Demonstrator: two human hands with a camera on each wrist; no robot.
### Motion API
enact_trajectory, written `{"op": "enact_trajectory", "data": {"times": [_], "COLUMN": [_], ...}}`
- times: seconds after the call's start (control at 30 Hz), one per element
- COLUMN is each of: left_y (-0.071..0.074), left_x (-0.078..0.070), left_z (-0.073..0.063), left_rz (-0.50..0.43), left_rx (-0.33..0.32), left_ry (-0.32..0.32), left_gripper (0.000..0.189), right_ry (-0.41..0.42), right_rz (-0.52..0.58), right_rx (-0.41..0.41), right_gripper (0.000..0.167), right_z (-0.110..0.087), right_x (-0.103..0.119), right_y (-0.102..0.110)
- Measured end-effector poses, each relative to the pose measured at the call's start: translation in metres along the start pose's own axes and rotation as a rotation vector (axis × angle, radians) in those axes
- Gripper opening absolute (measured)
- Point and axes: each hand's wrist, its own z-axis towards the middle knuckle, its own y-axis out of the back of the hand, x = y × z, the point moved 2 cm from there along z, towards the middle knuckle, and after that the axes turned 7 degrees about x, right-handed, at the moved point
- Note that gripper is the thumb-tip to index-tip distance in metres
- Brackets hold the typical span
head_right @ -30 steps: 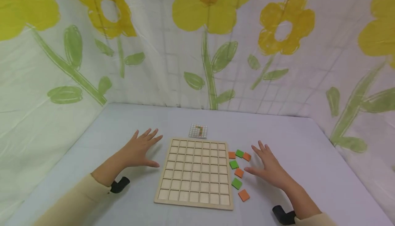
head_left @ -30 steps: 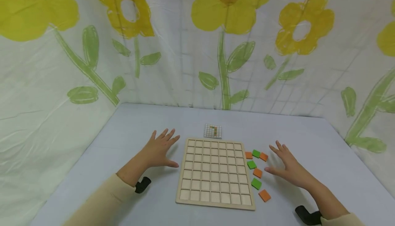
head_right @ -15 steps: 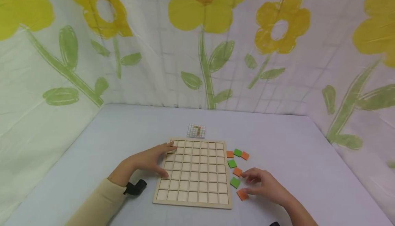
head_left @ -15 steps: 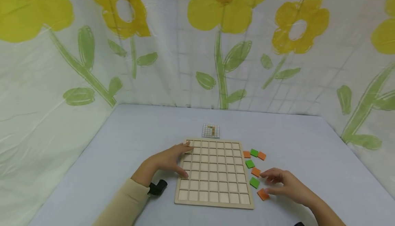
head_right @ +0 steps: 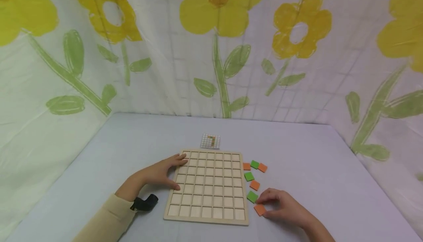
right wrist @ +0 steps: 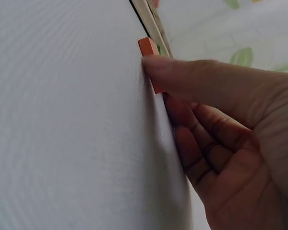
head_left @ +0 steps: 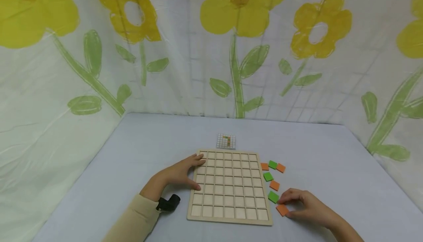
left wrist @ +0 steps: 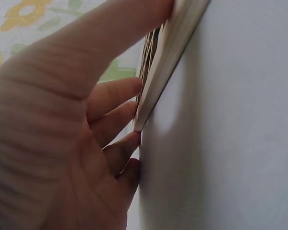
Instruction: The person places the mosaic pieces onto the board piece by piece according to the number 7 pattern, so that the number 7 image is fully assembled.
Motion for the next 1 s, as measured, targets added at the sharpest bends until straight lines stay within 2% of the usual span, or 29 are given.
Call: {"op": "enact_trajectory", "data": {"times": [0.13, 0.57, 1.0], "left_y": [-0.0005, -0.0037, -0.0042], "left_x": [0.0008, -0.0021, -0.0073], "left_z": [0.0011, 0.0011, -0.0008], "left_rz": [-0.013, -0.008, 0.014], "left_rx": [0.002, 0.002, 0.001], "left_ry": [0.000, -0.004, -0.024], "left_gripper": [0.091, 0.094, 0.097], "right_ry": [0.029, 0.039, -0.016], "right_rz": [-0.011, -0.057, -0.084], "right_rx": [-0.005, 0.015, 0.012], "right_gripper": [0.026, 0.022, 0.017], "right_z": [-0.0004, -0.0020, 0.0057], "right_x": [0.0014, 0.0056, 0.0079], "right_y": [0.0003, 0.0052, 0.0088]}}
